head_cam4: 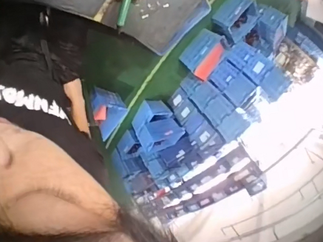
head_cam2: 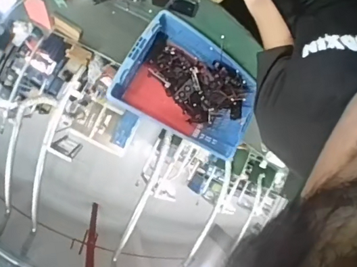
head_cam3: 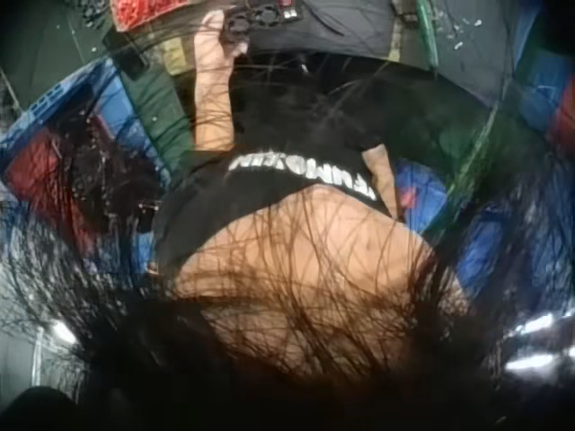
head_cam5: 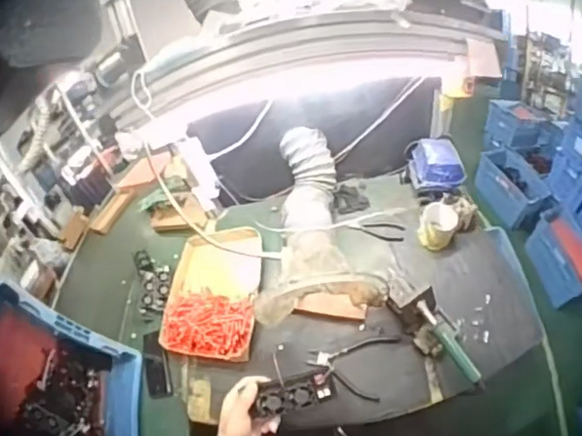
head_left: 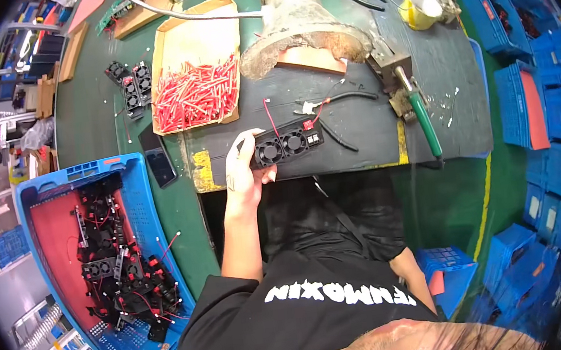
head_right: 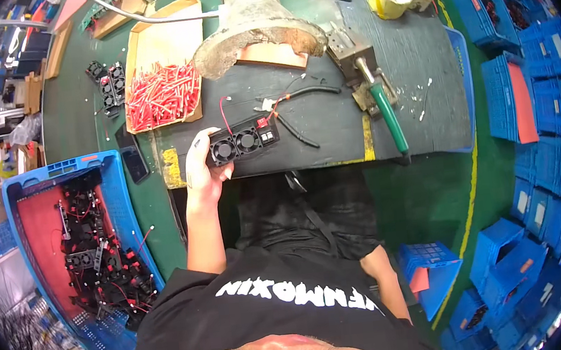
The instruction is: Soldering electrical wires onto a dual-fan cooling module at an industrial workbench.
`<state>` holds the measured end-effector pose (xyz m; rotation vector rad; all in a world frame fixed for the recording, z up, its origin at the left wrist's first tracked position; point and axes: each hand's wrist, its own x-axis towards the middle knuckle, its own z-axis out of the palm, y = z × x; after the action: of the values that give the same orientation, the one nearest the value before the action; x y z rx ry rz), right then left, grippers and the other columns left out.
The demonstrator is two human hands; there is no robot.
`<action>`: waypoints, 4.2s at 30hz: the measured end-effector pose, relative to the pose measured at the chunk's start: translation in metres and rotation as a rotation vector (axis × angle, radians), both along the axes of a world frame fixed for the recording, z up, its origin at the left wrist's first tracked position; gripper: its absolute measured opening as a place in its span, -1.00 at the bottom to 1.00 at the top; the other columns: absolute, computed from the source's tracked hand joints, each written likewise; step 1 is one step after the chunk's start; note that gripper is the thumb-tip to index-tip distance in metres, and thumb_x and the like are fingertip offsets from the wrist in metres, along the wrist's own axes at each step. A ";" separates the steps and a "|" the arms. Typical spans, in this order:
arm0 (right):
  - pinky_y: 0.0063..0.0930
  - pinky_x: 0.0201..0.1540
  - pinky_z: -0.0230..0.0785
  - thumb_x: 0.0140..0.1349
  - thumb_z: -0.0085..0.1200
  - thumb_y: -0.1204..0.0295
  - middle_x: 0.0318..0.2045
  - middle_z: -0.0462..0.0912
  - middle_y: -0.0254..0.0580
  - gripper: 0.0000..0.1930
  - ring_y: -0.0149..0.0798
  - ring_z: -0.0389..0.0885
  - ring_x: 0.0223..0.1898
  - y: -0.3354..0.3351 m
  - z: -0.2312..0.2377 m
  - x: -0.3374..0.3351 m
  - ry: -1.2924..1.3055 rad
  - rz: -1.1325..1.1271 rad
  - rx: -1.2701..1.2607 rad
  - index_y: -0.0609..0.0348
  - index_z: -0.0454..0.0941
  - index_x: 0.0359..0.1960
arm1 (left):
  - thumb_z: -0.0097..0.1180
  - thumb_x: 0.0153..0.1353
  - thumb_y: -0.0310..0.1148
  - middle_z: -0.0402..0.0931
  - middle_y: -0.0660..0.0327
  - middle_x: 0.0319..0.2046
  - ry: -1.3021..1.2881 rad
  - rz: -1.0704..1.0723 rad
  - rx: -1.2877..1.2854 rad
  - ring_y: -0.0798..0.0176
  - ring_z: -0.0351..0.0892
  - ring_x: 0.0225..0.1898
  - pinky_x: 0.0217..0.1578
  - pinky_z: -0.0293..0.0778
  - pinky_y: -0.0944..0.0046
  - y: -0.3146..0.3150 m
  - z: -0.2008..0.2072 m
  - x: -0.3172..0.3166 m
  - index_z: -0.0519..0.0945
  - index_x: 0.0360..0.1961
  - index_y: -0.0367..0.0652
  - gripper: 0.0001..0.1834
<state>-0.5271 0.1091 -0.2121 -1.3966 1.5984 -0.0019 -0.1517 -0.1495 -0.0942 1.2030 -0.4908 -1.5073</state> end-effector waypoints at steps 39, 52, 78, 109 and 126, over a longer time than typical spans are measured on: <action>-0.17 0.26 0.21 -0.22 0.47 0.35 0.20 0.31 0.14 -0.13 0.16 0.28 0.21 -0.286 0.083 0.123 -0.063 0.138 -1.126 0.35 0.30 0.18 | 0.44 -0.11 -0.26 0.49 0.11 -0.01 -1.367 0.092 -0.681 0.00 0.46 -0.03 0.02 0.36 0.12 -0.054 -0.017 -0.061 0.61 -0.05 -0.11 -0.47; -0.17 0.07 0.31 0.01 0.07 0.54 -0.15 0.50 0.01 -0.84 -0.01 0.47 -0.05 -0.212 0.143 0.047 0.035 -0.220 -1.315 0.25 0.52 -0.32 | 0.45 -0.13 -0.24 0.39 0.17 -0.02 -1.531 -0.168 -0.541 0.00 0.27 0.08 0.12 0.20 0.03 -0.080 -0.018 -0.057 0.61 0.01 0.05 -0.43; -0.60 -0.31 0.33 0.06 -0.03 -0.40 -0.16 0.58 -0.10 -0.01 -0.32 0.56 -0.24 -0.273 0.091 -0.043 -0.955 -0.530 -0.778 0.32 0.32 0.21 | 0.13 0.19 -0.45 0.59 0.11 -0.23 -1.945 0.447 -0.042 0.06 0.53 -0.13 -0.05 0.43 0.17 0.051 0.047 0.143 0.65 -0.23 -0.19 -0.85; -0.52 -0.56 0.28 0.31 -0.21 -0.17 -0.29 0.62 -0.03 -0.34 -0.23 0.47 -0.38 -0.110 0.113 -0.082 -1.347 -1.336 -1.012 0.11 0.40 0.20 | 0.17 0.15 -0.11 0.65 0.06 -0.32 -1.691 -1.180 -1.114 -0.06 0.63 -0.25 -0.25 0.52 0.02 -0.290 0.115 -0.197 0.68 -0.27 -0.06 -0.72; -0.61 -0.61 0.25 0.34 -0.06 0.10 -0.55 0.49 -0.20 -0.60 -0.41 0.43 -0.58 -0.189 0.153 -0.038 -0.736 -0.944 -1.037 0.26 0.44 -0.14 | 0.24 -0.06 -0.42 0.39 0.37 -0.42 -1.712 -0.199 -0.962 0.29 0.42 -0.29 -0.11 0.20 0.20 -0.024 0.070 -0.050 0.68 -0.34 0.05 -0.80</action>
<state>-0.5647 -0.0800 -0.0592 -0.9373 1.4488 -1.8760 -0.2016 -0.1738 -0.0239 1.3260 -2.1438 0.1456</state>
